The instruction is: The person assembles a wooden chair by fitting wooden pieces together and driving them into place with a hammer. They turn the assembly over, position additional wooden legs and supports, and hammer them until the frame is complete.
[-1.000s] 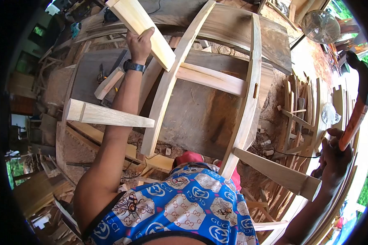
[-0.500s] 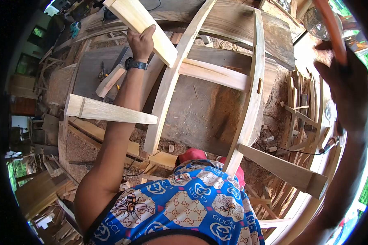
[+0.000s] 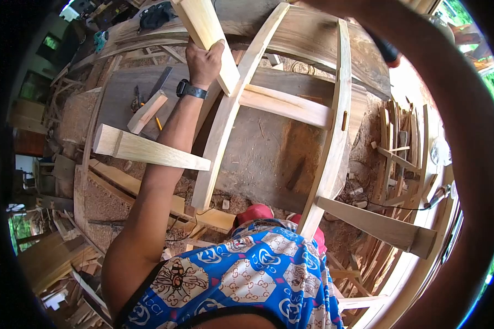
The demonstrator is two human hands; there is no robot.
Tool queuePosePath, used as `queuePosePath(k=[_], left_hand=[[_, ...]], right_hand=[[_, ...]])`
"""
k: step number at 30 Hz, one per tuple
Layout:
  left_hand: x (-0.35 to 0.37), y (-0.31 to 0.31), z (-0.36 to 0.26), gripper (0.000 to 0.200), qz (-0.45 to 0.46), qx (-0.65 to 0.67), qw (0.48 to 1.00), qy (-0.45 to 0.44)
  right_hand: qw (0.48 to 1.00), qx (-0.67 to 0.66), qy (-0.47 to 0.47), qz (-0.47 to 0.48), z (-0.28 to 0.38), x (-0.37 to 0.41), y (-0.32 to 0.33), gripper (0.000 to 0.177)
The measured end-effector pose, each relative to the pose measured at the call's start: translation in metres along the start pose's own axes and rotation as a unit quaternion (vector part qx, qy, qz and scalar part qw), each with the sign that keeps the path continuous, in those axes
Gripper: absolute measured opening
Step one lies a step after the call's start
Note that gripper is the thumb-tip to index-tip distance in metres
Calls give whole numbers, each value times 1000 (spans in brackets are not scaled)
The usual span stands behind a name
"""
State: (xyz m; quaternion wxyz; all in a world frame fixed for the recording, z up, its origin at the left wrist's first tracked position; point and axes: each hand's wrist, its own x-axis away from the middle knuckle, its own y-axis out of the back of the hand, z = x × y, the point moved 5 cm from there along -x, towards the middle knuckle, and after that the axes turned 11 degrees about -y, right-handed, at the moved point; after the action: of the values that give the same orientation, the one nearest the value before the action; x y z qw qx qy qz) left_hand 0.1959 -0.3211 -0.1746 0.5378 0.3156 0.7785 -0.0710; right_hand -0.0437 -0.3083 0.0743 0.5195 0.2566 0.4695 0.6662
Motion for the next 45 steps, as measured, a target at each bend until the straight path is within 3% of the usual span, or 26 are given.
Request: queuePosePath(k=[2,3,6,8,9,10,12,14,15,20,23,24,26,27,28,30,32,33,34,35,36,38,39,40,44,45], left_hand=[[-4,2,-10,29,3,18,1000,20],[-4,3,-13,33,12,39,998,45],[18,-10,20,34,35,-45,998,28],[11,-6,2,35,52,-60,996,-28],[11,-4,7,33,43,4,997,67],[8,-3,1,32,46,14,997,53],[6,-1,-6,32,28,-7,1000,8],[7,-1,-9,32,28,-3,1000,9],[6,0,-11,33,30,-1,999,13],[9,-3,-1,37,42,-41,998,12],[13,-8,12,38,51,-50,997,30],[21,-13,20,38,58,-46,996,46],[18,-13,13,38,68,-31,997,33],[15,-10,7,37,73,-17,997,7],[16,-7,2,37,73,-18,997,12],[10,-6,-6,37,60,-24,998,17],[10,-3,-11,29,50,41,997,36],[14,-6,-8,23,101,59,990,80],[19,-8,-6,18,151,75,978,125],[29,-13,0,12,80,120,989,38],[31,-13,1,12,82,120,989,40],[40,-18,-1,17,123,87,989,1],[43,-23,8,21,107,124,982,97],[57,-41,45,24,80,53,995,-29],[64,-7,11,24,72,84,990,86],[65,-1,6,24,71,94,986,121]], right_hand=[[986,105,130,2,-17,-24,-25,15],[980,172,88,51,-22,-32,-34,18],[978,178,103,42,-15,-31,-21,17],[982,113,151,19,-18,-44,-17,14],[975,75,194,-72,-19,-51,-13,21],[959,36,232,-160,-23,-54,-13,31],[935,-13,301,-189,-20,-46,-29,25],[965,133,215,-72,-28,-48,-58,19],[957,137,254,-20,-32,-53,-64,18],[953,136,262,-72,0,-47,-24,28],[1000,-14,17,-2,10,-33,-32,11],[1000,-11,8,9,-4,-46,-42,11],[947,242,201,61,-16,-56,-65,17],[936,259,232,54,-2,-47,-44,23],[938,220,268,-17,5,-23,-26,23],[965,162,192,-73,18,-16,-15,23],[994,67,-76,28,25,-3,-26,23],[965,220,140,29,-15,-48,-60,21],[950,218,223,-25,-24,-45,-65,17],[952,223,208,8,-23,-49,-65,17],[954,227,192,43,-22,-48,-63,17],[959,216,184,-1,-18,-42,-48,20],[958,219,184,8,-18,-38,-48,20],[964,204,168,5,-20,-34,-50,19],[975,175,139,11,-13,-9,-48,17],[968,171,186,-9,-12,-6,-46,17]])
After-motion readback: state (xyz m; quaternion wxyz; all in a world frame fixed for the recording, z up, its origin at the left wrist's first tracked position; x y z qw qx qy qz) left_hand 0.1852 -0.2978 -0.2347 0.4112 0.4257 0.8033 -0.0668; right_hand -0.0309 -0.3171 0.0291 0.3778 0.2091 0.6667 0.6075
